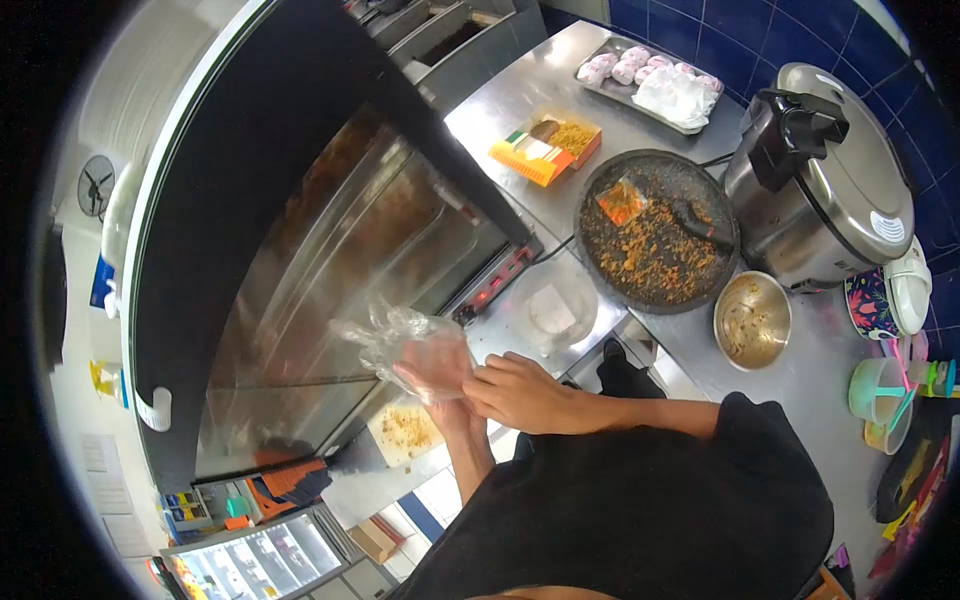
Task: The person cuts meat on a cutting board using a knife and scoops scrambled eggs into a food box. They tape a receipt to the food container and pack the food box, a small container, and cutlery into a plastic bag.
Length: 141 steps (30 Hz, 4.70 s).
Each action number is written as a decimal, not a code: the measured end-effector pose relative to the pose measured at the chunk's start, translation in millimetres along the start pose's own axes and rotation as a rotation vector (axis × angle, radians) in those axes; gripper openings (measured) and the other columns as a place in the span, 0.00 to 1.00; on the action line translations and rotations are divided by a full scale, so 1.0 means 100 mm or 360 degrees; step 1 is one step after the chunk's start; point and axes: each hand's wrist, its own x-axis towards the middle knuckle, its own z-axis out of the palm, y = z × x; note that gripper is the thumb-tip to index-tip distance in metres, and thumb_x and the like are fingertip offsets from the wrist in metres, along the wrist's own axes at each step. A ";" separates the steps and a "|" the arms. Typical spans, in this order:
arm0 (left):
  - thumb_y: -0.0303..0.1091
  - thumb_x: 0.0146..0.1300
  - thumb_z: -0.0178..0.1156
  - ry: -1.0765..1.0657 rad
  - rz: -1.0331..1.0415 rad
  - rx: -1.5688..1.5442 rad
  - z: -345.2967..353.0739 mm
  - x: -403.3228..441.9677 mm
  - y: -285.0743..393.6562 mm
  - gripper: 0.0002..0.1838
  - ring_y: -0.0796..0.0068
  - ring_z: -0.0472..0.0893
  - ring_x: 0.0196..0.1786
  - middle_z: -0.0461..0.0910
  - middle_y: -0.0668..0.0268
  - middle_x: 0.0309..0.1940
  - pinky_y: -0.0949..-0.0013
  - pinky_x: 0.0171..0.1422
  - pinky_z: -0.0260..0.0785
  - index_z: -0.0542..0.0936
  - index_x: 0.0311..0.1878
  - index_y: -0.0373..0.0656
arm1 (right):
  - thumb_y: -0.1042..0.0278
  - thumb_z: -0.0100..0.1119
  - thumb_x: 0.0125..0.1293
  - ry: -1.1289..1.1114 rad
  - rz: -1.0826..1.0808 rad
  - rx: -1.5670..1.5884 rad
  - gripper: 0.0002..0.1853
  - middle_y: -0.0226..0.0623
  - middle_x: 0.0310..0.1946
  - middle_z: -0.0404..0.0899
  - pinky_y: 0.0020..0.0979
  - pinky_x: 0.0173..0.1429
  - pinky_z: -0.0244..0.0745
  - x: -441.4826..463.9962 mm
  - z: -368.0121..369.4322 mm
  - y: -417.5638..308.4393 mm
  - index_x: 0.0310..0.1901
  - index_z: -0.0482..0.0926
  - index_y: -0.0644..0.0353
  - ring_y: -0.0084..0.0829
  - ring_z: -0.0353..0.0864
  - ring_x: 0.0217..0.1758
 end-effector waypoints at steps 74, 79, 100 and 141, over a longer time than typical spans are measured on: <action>0.41 0.78 0.58 -0.0601 0.0125 0.1453 1.91 0.47 -1.41 0.16 0.72 0.81 0.43 0.84 0.58 0.40 0.66 0.51 0.74 0.81 0.51 0.34 | 0.64 0.49 0.77 0.0866 0.1437 -0.0436 0.16 0.64 0.36 0.78 0.54 0.44 0.70 -0.62 -2.48 2.02 0.37 0.76 0.70 0.67 0.77 0.44; 0.34 0.77 0.61 -0.1178 -0.0038 0.1407 1.20 -0.30 -1.38 0.12 0.80 0.80 0.46 0.83 0.66 0.43 0.73 0.50 0.74 0.81 0.54 0.35 | 0.63 0.50 0.77 0.1082 0.1867 -0.0548 0.15 0.57 0.31 0.78 0.45 0.42 0.73 -1.93 -1.92 0.84 0.40 0.77 0.69 0.50 0.80 0.35; 0.35 0.58 0.61 -0.2074 0.1868 0.2228 0.88 -3.68 -3.96 0.10 0.57 0.78 0.36 0.77 0.56 0.35 0.58 0.38 0.70 0.76 0.41 0.42 | 0.64 0.51 0.78 0.2287 0.2327 -0.0288 0.15 0.50 0.40 0.83 0.41 0.49 0.78 -6.34 -0.72 -0.31 0.47 0.82 0.68 0.43 0.83 0.42; 0.39 0.72 0.66 -0.1309 -0.0552 0.1425 0.01 -2.99 -2.10 0.21 0.65 0.84 0.57 0.85 0.58 0.52 0.62 0.59 0.79 0.78 0.62 0.40 | 0.64 0.51 0.80 0.1614 0.1876 0.0096 0.11 0.27 0.31 0.73 0.23 0.32 0.63 -5.24 -1.38 -1.24 0.51 0.79 0.60 0.19 0.66 0.28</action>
